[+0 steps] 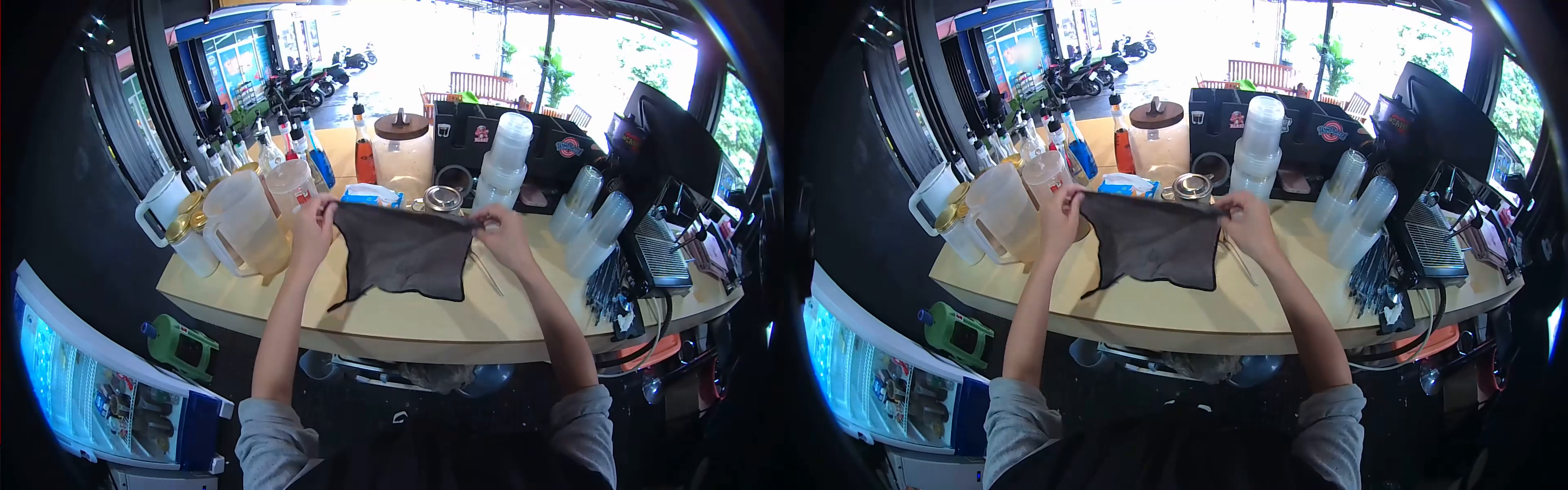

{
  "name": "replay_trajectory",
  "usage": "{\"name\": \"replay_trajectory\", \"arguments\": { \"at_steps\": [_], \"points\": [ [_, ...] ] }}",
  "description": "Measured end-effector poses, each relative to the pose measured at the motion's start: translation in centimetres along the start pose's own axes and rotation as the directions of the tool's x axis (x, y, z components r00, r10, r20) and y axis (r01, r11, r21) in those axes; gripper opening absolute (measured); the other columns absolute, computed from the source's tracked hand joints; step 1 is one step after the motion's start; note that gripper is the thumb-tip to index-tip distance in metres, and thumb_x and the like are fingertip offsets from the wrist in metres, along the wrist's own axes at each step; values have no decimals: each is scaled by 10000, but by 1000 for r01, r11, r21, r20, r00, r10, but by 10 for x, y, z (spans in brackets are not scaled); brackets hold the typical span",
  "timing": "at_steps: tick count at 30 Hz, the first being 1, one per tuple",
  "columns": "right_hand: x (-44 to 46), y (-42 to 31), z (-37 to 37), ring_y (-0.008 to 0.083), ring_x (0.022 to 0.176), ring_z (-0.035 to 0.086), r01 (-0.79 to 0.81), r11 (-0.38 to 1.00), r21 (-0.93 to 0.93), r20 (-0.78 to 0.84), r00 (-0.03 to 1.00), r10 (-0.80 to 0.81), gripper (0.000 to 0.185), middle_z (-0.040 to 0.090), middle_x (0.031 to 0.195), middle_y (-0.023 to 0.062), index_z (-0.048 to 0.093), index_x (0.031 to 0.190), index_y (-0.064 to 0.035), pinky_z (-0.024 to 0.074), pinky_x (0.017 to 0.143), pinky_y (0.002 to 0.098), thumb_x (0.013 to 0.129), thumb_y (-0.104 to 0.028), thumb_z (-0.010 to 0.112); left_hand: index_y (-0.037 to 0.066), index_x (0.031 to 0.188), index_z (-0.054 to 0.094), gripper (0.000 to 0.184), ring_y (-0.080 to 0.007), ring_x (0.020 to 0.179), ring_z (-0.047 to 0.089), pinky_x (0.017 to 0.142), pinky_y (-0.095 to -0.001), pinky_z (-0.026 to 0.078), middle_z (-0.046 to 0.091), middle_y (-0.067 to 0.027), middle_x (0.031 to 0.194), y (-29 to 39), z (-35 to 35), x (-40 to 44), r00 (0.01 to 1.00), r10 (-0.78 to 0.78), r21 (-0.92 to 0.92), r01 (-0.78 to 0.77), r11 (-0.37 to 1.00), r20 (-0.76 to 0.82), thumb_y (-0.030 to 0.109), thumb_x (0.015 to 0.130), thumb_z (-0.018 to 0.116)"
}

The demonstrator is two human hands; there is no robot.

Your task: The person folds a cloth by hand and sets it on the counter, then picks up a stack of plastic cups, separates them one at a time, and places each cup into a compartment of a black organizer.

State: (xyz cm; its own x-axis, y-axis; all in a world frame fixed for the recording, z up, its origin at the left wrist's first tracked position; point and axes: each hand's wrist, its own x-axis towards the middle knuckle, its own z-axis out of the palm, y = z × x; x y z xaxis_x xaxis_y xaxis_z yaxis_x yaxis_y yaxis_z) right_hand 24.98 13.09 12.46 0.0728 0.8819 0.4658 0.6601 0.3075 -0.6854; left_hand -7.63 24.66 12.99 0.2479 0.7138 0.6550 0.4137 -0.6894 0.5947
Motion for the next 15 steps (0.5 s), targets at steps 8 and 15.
{"name": "replay_trajectory", "arguments": {
  "at_steps": [8, 15],
  "points": [
    [-33, -46, -31, 165, 819, 586, 175, 981, 88, -233, 961, -150, 99, 589, 855, 62, 649, 888, -16, 475, 721, 306, 791, -8, 633, 1, 978, 629, 127, -150, 793, 630, 726, -271, 486, 661, -84, 861, 39, -31, -38, 963, 216, -101, -234, 967, -160, 16, 875, 556],
    [-124, 21, -10, 126, 769, 601, -151, 969, 195, 247, 964, 100, 100, 644, 802, 43, 662, 923, -27, 473, 691, 258, 830, -58, 641, -26, 942, 668, 123, -130, 825, 641, 767, -279, 501, 680, -87, 865, 11, -36, -149, 918, -107, -183, 188, 965, 383, 31, 841, 627]
  ]
}}
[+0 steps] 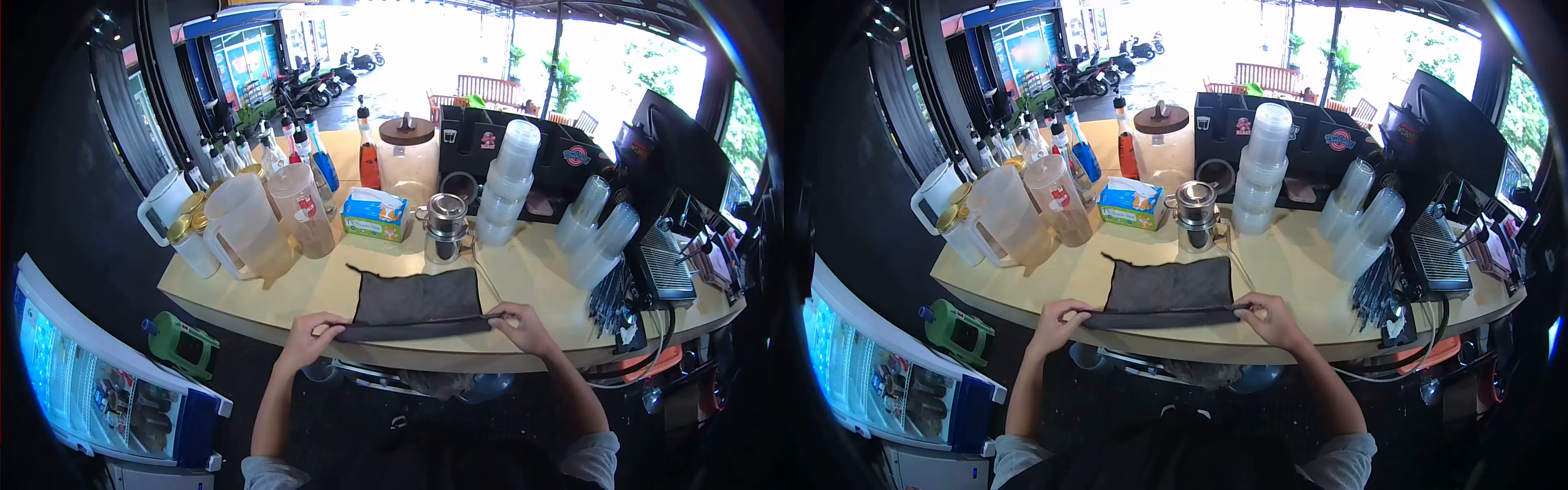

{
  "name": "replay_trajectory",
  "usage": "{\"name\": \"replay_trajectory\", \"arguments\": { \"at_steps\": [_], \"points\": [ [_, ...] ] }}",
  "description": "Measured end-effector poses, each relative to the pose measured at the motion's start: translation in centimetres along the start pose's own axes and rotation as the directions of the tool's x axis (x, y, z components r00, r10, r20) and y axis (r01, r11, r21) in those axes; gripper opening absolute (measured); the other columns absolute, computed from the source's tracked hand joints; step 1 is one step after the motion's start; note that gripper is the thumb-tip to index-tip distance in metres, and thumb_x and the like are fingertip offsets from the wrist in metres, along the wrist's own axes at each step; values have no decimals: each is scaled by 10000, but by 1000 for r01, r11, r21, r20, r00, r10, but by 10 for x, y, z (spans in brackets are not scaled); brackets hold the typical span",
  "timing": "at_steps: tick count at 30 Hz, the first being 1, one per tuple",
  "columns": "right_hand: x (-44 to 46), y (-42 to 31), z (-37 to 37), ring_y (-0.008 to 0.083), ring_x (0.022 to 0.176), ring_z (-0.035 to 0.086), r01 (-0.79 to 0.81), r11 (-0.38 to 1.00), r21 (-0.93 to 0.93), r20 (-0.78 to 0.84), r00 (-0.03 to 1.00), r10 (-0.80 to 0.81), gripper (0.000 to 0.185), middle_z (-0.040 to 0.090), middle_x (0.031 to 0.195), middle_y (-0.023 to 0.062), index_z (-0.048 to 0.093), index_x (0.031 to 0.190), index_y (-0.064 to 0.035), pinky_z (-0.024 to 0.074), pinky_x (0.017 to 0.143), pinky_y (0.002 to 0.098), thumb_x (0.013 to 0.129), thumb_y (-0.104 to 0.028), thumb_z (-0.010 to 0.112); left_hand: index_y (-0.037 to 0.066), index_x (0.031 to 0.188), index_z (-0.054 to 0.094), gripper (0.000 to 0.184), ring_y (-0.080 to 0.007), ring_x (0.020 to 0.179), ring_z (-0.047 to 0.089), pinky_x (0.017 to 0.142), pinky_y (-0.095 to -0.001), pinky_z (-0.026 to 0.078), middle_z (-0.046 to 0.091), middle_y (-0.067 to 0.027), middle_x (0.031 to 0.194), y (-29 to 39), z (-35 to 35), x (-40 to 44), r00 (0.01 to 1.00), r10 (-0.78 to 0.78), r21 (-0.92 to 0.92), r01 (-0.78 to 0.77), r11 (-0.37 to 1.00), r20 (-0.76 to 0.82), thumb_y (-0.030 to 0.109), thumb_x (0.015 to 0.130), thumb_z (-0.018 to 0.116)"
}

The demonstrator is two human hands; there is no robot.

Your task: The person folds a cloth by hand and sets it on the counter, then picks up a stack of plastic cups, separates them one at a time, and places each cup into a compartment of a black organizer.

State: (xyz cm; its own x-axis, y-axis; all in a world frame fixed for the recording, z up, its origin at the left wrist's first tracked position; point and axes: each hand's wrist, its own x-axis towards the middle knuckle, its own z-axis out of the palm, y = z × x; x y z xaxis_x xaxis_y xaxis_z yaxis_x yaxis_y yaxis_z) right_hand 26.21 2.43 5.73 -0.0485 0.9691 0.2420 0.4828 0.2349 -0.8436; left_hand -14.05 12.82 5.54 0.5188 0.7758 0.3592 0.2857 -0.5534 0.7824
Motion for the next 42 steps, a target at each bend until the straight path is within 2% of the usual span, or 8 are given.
{"name": "replay_trajectory", "arguments": {
  "at_steps": [8, 13, 17, 23, 28, 31, 33, 42],
  "points": [
    [64, 40, 12, 112, 629, 549, -80, 994, -74, -186, 980, 65, 121, 626, 713, 79, 635, 906, 24, 450, 604, 284, 817, -56, 652, -33, 1010, 639, 194, -145, 862, 646, 800, -278, 505, 682, -99, 924, -41, 15, 74, 990, -125, -123, 118, 985, -58, 49, 835, 649],
    [60, 21, 20, 316, 677, 621, 50, 879, -474, -366, 897, -248, 153, 624, 738, 173, 607, 892, 41, 492, 657, 401, 806, -76, 654, -23, 955, 604, 198, -289, 757, 622, 719, -377, 494, 629, -152, 805, -36, 31, 81, 922, 155, 306, -41, 951, -356, 95, 810, 666],
    [32, 7, 20, 379, 708, 616, -311, 838, -448, -103, 949, 297, 268, 630, 764, 177, 582, 852, 4, 488, 680, 447, 817, -246, 671, 4, 826, 599, 248, -309, 787, 596, 689, -404, 475, 601, -144, 815, -9, 35, 37, 898, -380, 393, 439, 808, -221, 242, 818, 671],
    [26, 3, 50, 382, 775, 631, -296, 730, -617, -145, 953, 264, 304, 635, 796, 206, 567, 887, 12, 486, 703, 470, 831, -274, 654, 25, 778, 593, 343, -306, 796, 594, 667, -434, 468, 593, -136, 797, -14, 65, 26, 938, -242, 679, 346, 648, -247, 357, 808, 674],
    [33, 7, 47, 395, 809, 621, -273, 832, -482, -147, 962, 231, 256, 626, 815, 211, 520, 904, 21, 481, 708, 464, 847, -204, 628, 0, 863, 531, 253, -296, 727, 635, 595, -416, 495, 591, -133, 790, -10, 55, 36, 931, -299, 492, 364, 791, -207, 229, 857, 639],
    [47, 0, 38, 387, 790, 616, -304, 923, -235, -206, 944, 258, 217, 610, 818, 183, 472, 921, 13, 484, 682, 441, 823, -95, 634, 1, 945, 472, 204, -218, 680, 650, 551, -344, 502, 569, -114, 757, 4, 49, 57, 904, -364, -53, 362, 931, -223, 111, 861, 623],
    [60, -16, 33, 197, 817, 632, -60, 966, -252, -326, 945, -26, 258, 601, 853, 141, 452, 976, -2, 492, 640, 323, 798, -1, 639, 13, 1046, 452, 266, -131, 689, 629, 560, -278, 499, 540, -88, 739, 15, 54, 75, 933, -187, -304, 90, 948, -306, 44, 846, 625],
    [104, -93, 52, 136, 917, 612, 349, 937, -3, -129, 929, -346, 377, 602, 966, 101, 439, 1111, -12, 510, 782, 248, 789, 102, 599, 72, 1320, 475, 499, -75, 766, 584, 625, -225, 496, 507, -7, 833, 104, 58, 123, 987, 46, -101, -30, 994, 152, 58, 850, 642]
  ]
}}
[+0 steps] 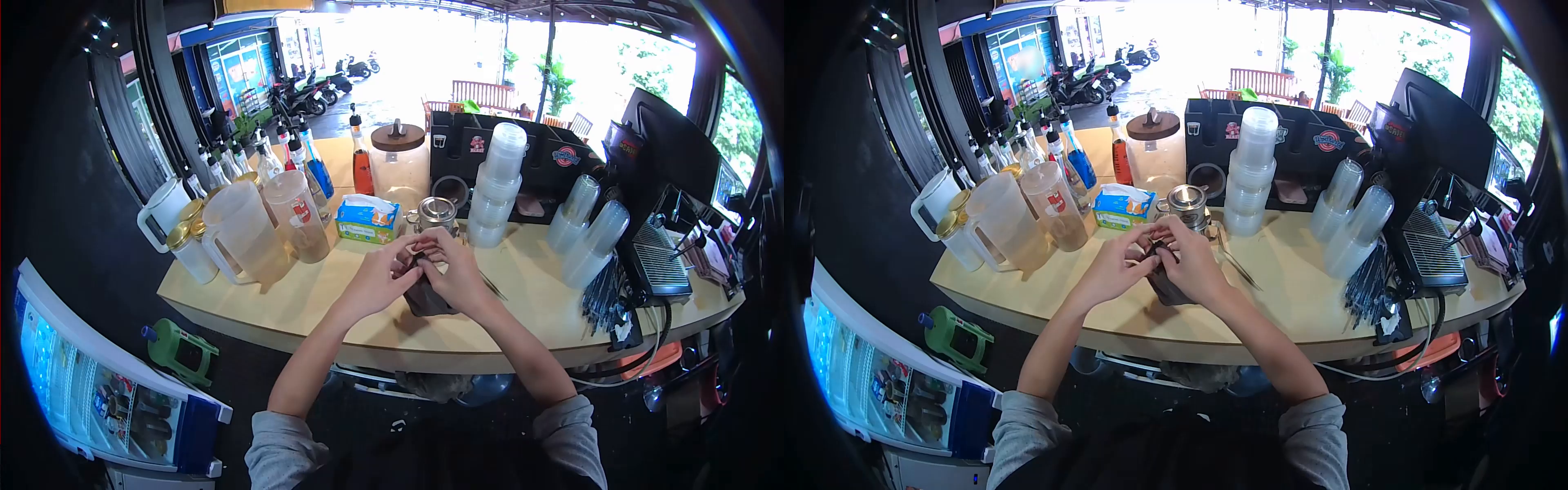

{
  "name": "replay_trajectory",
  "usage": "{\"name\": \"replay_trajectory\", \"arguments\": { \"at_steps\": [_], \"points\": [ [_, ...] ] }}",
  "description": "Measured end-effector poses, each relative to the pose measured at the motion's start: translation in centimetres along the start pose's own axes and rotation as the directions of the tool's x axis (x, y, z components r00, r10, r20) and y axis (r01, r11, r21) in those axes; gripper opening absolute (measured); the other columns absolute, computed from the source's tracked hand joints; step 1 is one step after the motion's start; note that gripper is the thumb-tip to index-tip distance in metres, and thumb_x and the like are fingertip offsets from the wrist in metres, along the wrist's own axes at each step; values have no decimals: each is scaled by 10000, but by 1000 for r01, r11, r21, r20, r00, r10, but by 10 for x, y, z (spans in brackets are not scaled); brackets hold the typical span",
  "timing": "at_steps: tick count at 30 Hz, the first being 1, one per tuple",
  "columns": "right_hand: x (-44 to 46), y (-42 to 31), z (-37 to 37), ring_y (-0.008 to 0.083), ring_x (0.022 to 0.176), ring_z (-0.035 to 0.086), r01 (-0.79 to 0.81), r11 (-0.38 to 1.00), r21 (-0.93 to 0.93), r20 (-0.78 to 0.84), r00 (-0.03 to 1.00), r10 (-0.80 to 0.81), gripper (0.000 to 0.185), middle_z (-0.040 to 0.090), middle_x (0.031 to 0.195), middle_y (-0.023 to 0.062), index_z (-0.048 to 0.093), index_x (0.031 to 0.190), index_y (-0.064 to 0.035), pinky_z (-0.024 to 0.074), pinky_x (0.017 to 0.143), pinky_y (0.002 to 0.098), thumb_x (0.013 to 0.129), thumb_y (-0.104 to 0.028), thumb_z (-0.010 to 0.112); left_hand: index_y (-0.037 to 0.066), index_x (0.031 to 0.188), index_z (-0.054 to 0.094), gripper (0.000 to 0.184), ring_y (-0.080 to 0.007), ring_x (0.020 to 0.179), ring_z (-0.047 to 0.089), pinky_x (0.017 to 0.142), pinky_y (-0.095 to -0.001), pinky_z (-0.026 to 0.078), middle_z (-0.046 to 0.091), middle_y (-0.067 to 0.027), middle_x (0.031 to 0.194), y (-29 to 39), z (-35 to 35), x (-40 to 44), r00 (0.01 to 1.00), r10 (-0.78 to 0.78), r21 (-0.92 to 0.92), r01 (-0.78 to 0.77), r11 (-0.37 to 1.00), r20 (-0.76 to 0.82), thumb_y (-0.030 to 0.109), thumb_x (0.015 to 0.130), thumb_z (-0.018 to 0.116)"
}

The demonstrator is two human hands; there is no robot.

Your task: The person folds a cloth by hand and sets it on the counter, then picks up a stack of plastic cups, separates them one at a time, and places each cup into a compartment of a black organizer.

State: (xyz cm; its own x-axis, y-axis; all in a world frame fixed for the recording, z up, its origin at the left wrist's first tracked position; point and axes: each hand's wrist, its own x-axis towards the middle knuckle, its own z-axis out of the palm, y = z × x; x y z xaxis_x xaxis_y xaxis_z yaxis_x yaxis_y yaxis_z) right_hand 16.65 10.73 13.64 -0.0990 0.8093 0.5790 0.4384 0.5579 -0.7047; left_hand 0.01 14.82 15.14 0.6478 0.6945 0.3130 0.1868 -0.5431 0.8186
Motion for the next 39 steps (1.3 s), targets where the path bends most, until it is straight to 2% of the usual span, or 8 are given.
{"name": "replay_trajectory", "arguments": {
  "at_steps": [13, 15, 21, 24, 28, 32, 35, 39],
  "points": [
    [-12, -2, 0, 190, 876, 626, -89, 910, 405, -86, 987, 135, 397, 488, 1115, 107, 426, 1099, -28, 554, 752, 307, 770, 73, 624, -1, 1024, 624, 239, -25, 641, 530, 590, -174, 456, 533, 24, 809, -38, -2, 12, 991, -100, -348, 123, 929, 85, 156, 853, 684],
    [-13, -12, -1, 241, 807, 626, 65, 989, -134, -125, 989, -82, 466, 488, 1114, 102, 428, 1140, -41, 543, 756, 341, 740, 15, 660, 27, 986, 575, 140, -79, 810, 605, 732, -248, 536, 570, -3, 916, -50, -6, 21, 999, -27, -382, 19, 924, -17, 110, 889, 633],
    [-9, 25, 0, 311, 894, 590, 58, 854, -517, 12, 998, -61, 294, 582, 982, 90, 591, 1001, -30, 506, 680, 395, 722, -76, 670, 26, 1024, 524, 147, -75, 865, 549, 783, -236, 485, 527, -3, 941, -82, -22, 4, 969, 67, -527, -187, 829, -238, 51, 898, 596],
    [-32, 38, 15, 293, 925, 586, 303, 689, -658, 112, 945, -308, 326, 573, 996, 96, 586, 1019, -23, 495, 739, 394, 722, -125, 675, 22, 1032, 521, 188, -100, 918, 550, 842, -265, 472, 527, -13, 957, -129, -20, -45, 992, 19, -356, -62, 932, -125, 20, 867, 611],
    [-82, 47, 33, 307, 1101, 518, 206, 803, -560, 329, 944, -13, 406, 542, 1163, 133, 576, 1114, -23, 426, 906, 421, 799, -268, 652, 22, 1078, 525, 309, -146, 947, 564, 872, -298, 458, 554, -62, 970, -126, -15, -92, 973, -232, -116, 227, 967, -24, 61, 810, 676],
    [-83, 47, 39, 339, 1234, 423, -11, 850, -527, 154, 982, 108, 525, 433, 1346, 179, 500, 1251, -20, 350, 1009, 457, 865, -363, 593, 40, 1133, 511, 348, -215, 1020, 570, 924, -377, 435, 575, -103, 1039, -94, -2, -84, 964, -14, 175, 62, 983, -264, 66, 815, 648],
    [-87, 71, 61, 351, 1283, 372, -61, 781, -622, 117, 979, 169, 583, 373, 1400, 193, 414, 1331, -25, 296, 1029, 538, 890, -385, 540, 26, 1211, 492, 379, -327, 1131, 515, 979, -459, 396, 533, -182, 1189, -98, 29, -68, 990, 27, 186, -1, 983, -136, 177, 874, 577],
    [-74, 94, 70, 363, 1334, 305, 19, 719, -695, 213, 960, 181, 650, 306, 1448, 204, 290, 1408, -22, 215, 1033, 632, 918, -409, 470, 46, 1421, 311, 590, -308, 1398, 207, 1080, -620, 120, 255, -152, 1499, -129, 52, -60, 999, -6, 659, -24, 752, 44, 404, 956, 361]
  ]
}}
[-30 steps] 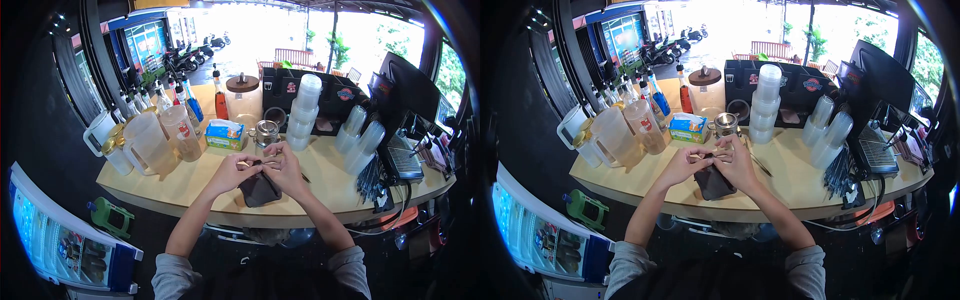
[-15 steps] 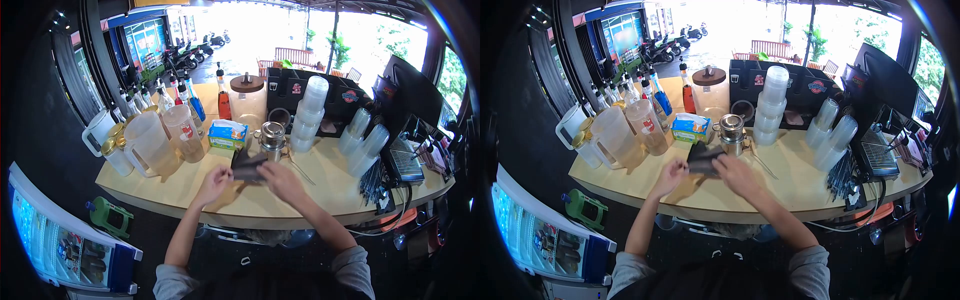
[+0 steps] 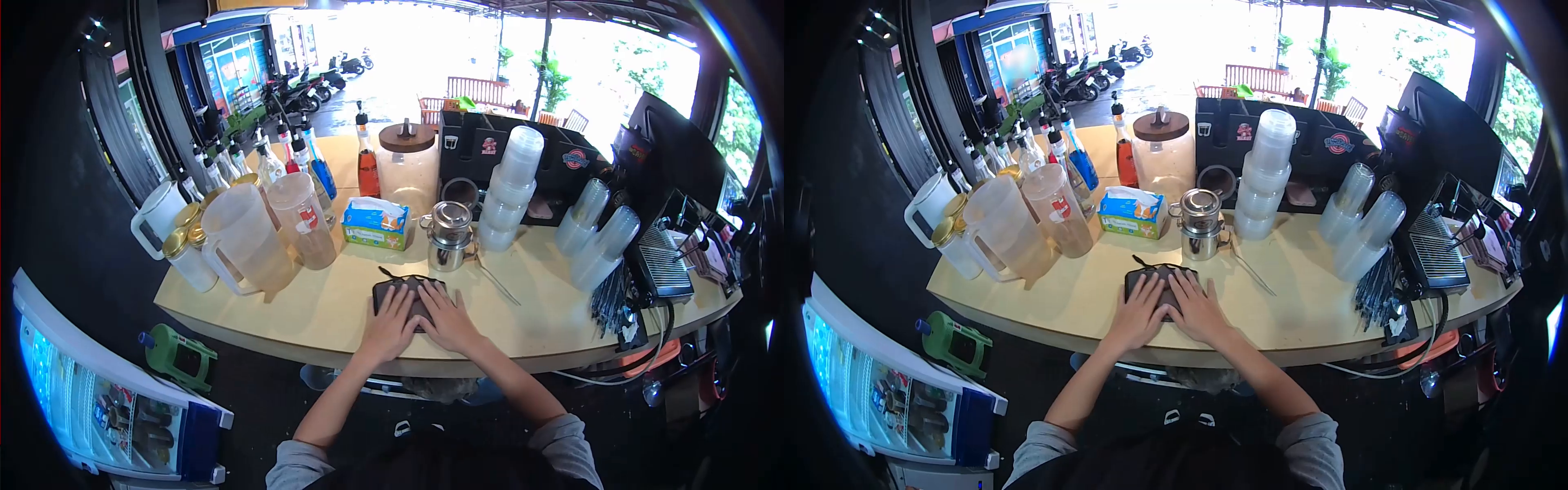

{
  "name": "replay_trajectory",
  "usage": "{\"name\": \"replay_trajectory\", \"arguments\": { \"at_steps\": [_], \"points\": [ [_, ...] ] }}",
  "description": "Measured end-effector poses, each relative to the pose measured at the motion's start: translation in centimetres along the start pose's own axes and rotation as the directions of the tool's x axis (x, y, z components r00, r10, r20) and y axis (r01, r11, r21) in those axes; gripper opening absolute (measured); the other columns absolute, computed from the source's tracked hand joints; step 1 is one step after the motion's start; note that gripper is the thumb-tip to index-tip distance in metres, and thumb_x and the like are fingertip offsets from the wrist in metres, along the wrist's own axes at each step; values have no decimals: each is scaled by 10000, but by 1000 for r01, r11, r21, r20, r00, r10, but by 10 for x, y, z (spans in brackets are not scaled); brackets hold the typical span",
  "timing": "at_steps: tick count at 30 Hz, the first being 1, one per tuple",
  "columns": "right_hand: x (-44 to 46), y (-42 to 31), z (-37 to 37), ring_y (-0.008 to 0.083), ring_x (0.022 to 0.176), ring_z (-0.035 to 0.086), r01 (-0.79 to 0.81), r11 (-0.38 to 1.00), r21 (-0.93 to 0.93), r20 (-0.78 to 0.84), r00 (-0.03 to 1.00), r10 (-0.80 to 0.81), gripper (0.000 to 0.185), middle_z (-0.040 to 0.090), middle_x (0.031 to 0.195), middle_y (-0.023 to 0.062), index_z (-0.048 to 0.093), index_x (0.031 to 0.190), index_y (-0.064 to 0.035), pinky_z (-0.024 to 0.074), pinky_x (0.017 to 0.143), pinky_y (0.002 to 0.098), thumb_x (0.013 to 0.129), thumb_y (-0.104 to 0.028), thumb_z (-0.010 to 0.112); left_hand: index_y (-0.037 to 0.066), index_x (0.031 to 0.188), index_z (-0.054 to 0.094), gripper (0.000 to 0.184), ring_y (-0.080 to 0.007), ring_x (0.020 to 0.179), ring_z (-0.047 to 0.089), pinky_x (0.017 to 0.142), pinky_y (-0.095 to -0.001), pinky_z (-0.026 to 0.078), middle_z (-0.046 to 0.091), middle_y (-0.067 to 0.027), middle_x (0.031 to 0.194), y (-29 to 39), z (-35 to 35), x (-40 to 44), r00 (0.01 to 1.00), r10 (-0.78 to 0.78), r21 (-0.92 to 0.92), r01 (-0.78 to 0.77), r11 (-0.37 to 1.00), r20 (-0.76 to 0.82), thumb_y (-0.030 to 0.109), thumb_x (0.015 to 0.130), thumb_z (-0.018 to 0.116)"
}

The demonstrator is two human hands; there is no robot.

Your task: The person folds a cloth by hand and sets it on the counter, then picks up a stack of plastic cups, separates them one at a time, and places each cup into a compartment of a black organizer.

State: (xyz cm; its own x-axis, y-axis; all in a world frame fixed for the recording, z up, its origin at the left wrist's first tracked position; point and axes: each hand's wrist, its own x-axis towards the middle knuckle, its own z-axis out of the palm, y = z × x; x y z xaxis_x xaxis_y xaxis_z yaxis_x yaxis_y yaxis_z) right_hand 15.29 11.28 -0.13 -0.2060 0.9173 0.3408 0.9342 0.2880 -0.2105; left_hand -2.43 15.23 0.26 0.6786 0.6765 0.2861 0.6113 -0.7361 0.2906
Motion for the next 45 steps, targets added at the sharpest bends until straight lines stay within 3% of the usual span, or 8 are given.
{"name": "replay_trajectory", "arguments": {
  "at_steps": [3, 18, 20, 23, 32, 37, 42, 45],
  "points": [
    [3, -9, -9, 357, 1361, 261, -78, 997, 12, 34, 996, 78, 655, 262, 1479, 179, 260, 1422, -19, 188, 1065, 609, 927, -403, 455, 44, 1443, 254, 598, -312, 1411, 175, 1087, -610, 106, 224, -148, 1513, -10, -8, 2, 976, -208, 72, 203, 976, 60, 372, 957, 373],
    [-3, -8, -3, 332, 1361, 280, -117, 981, 155, -35, 992, 124, 594, 334, 1447, 174, 322, 1392, -25, 190, 1083, 571, 933, -372, 468, 28, 1418, 306, 614, -305, 1392, 233, 1105, -581, 94, 297, -151, 1481, -15, -6, 0, 996, -92, -47, 91, 995, -17, 377, 930, 439],
    [-7, -2, -11, 328, 1265, 413, -15, 967, 254, -194, 979, 66, 467, 389, 1402, 170, 451, 1292, -39, 333, 1024, 488, 908, -286, 553, 23, 1414, 307, 609, -318, 1401, 203, 1107, -567, 100, 291, -153, 1481, -13, -10, 3, 989, -139, -200, 127, 972, -48, 347, 923, 463],
    [-18, 5, -37, 305, 1127, 534, -70, 780, 622, -137, 971, 197, 225, 511, 1261, 160, 594, 1060, -38, 426, 938, 410, 874, -162, 613, 28, 1363, 377, 543, -342, 1325, 325, 1090, -536, 187, 394, -165, 1393, 10, -26, 17, 970, -42, -280, -28, 960, -241, 255, 895, 534],
    [-77, 92, -111, 299, 899, 602, -5, 854, 521, -389, 889, 242, 121, 592, 1028, 132, 560, 807, -2, 475, 764, 342, 828, -82, 649, 1, 1228, 472, 446, -283, 1173, 481, 994, -379, 364, 509, -166, 1230, 122, -3, 109, 813, 33, -517, -401, 756, -582, 57, 810, 616],
    [-113, 159, -125, 277, 932, 581, -39, 836, 548, -390, 872, 296, 105, 564, 1045, 125, 560, 866, -19, 471, 744, 340, 822, -67, 643, -7, 1334, 339, 702, -315, 1187, 430, 1002, -376, 359, 385, -190, 1317, 152, 31, 199, 752, -165, -612, -365, 702, -638, 139, 759, 714],
    [-115, 192, -132, 239, 968, 554, -119, 788, 604, -250, 910, 329, 215, 515, 1113, 105, 530, 1009, -45, 477, 720, 338, 824, -75, 635, -10, 1404, 134, 1079, -324, 1280, 328, 1021, -417, 347, 254, -254, 1382, 148, 59, 260, 688, -510, -640, 85, 763, -516, 283, 646, 844],
    [-102, 205, -119, 236, 1023, 531, -117, 761, 638, -201, 929, 311, 293, 486, 1149, 102, 495, 1085, -56, 487, 718, 337, 830, -98, 634, -22, 1381, 115, 1166, -348, 1260, 346, 1036, -432, 325, 283, -253, 1355, 144, 67, 270, 717, -506, -668, 75, 740, -480, 304, 559, 876]
  ]
}}
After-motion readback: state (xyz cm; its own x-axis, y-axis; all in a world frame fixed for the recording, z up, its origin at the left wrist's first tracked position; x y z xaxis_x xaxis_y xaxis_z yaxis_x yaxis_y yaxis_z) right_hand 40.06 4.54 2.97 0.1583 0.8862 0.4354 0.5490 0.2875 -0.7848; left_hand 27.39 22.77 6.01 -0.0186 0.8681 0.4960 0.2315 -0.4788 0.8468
